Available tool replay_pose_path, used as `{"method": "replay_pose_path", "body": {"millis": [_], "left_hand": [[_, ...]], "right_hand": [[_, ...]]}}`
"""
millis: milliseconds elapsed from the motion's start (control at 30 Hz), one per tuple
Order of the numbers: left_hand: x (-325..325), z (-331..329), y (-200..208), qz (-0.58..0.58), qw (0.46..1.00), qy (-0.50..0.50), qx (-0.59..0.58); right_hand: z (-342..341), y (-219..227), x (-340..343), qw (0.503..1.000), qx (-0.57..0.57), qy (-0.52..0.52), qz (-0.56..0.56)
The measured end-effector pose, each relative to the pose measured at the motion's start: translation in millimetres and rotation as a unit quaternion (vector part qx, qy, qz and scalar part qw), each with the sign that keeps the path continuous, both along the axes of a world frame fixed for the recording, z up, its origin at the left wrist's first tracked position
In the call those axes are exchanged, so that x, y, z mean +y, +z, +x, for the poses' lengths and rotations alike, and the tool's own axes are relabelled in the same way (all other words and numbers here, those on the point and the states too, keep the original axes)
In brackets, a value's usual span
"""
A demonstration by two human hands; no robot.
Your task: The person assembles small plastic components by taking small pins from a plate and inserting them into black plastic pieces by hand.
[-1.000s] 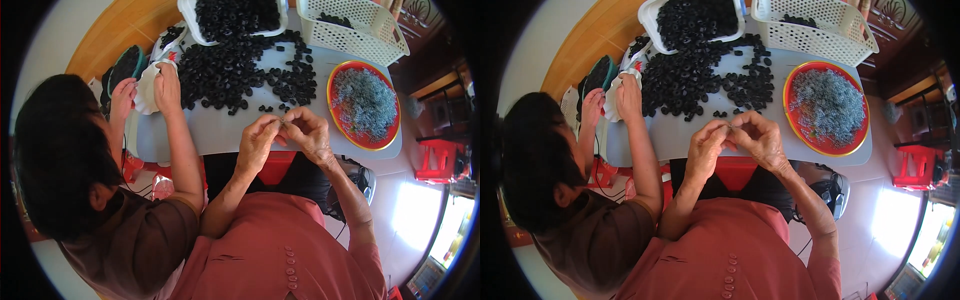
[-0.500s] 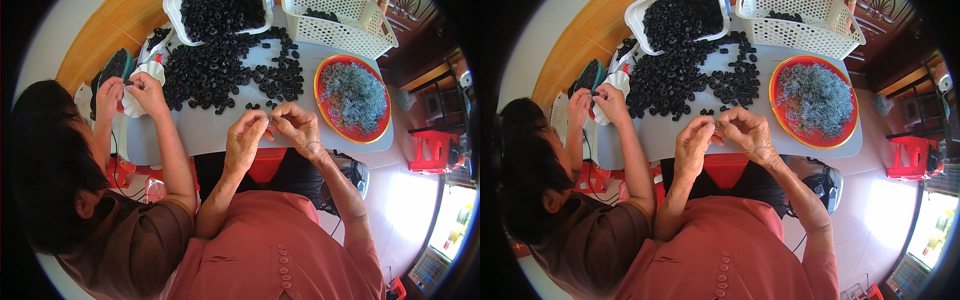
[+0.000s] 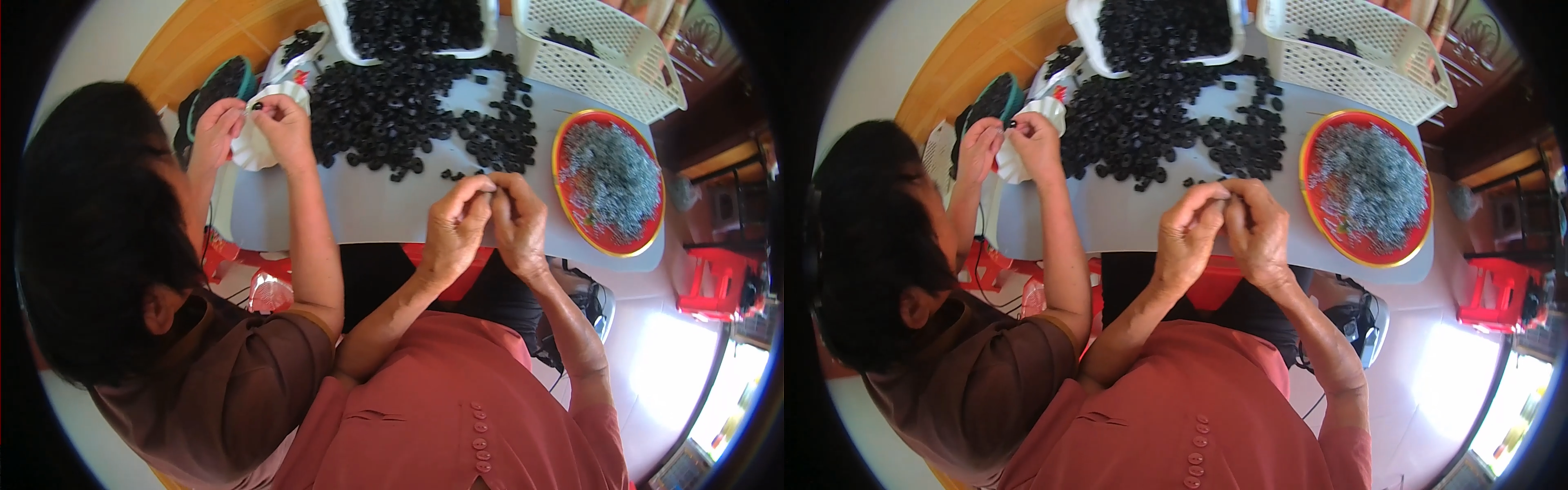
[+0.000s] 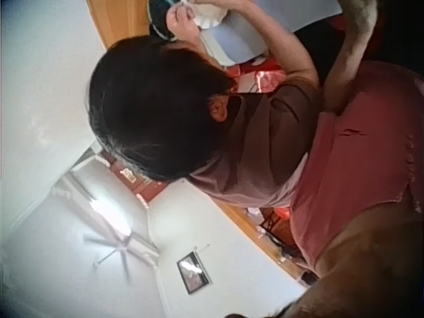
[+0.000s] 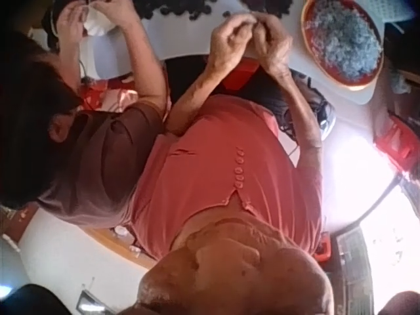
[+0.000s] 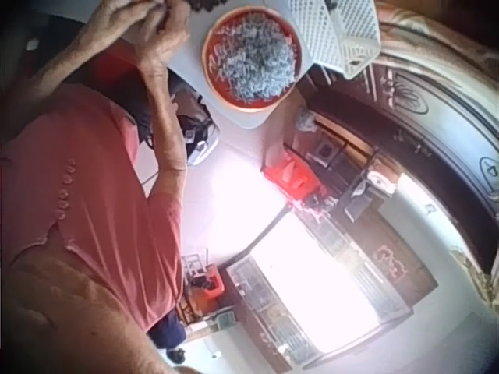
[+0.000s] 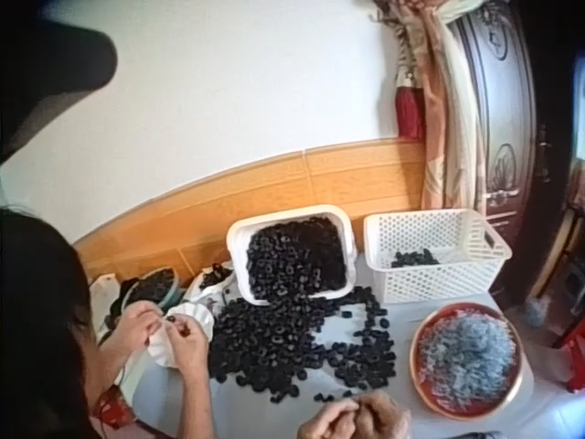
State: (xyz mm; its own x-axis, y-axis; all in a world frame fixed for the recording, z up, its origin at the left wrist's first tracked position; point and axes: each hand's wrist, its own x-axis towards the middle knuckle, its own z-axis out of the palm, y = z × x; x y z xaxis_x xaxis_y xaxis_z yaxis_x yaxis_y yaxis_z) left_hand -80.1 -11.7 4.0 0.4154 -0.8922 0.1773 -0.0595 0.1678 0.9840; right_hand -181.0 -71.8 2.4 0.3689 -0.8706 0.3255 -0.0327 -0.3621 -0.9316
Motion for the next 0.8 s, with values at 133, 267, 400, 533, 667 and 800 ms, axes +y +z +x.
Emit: {"method": "replay_pose_path", "body": {"millis": [133, 267, 400, 533, 667, 800], "left_hand": [[-0.3, 2.9, 2.2, -0.023, 0.996, -0.033, 0.084], [3.7, 14.6, 1.0, -0.003, 0.998, -0.024, 0.052], [1.1, 10.5, -4.2, -0.011, 0.996, -0.045, 0.080], [-0.6, 6.7, -3.6, -0.014, 0.990, -0.042, 0.134], [-3.3, 11.9, -7.4, -0.003, 0.999, -0.005, 0.049], [-1.8, 7.0, -1.5, -0.019, 1.000, 0.010, -0.014]], "right_hand": [[-7.0, 3.4, -3.0, 0.991, -0.018, 0.065, 0.118], [-8.5, 5.7, -4.2, 0.987, -0.020, 0.133, 0.086], [-10.9, 3.8, -7.1, 0.980, -0.045, 0.153, 0.121], [-10.0, -0.7, -5.5, 0.975, -0.062, 0.152, 0.150], [-8.0, 0.0, -5.2, 0.973, -0.076, 0.148, 0.158], [-10.9, -1.3, -7.0, 0.965, -0.110, 0.145, 0.187]]}}
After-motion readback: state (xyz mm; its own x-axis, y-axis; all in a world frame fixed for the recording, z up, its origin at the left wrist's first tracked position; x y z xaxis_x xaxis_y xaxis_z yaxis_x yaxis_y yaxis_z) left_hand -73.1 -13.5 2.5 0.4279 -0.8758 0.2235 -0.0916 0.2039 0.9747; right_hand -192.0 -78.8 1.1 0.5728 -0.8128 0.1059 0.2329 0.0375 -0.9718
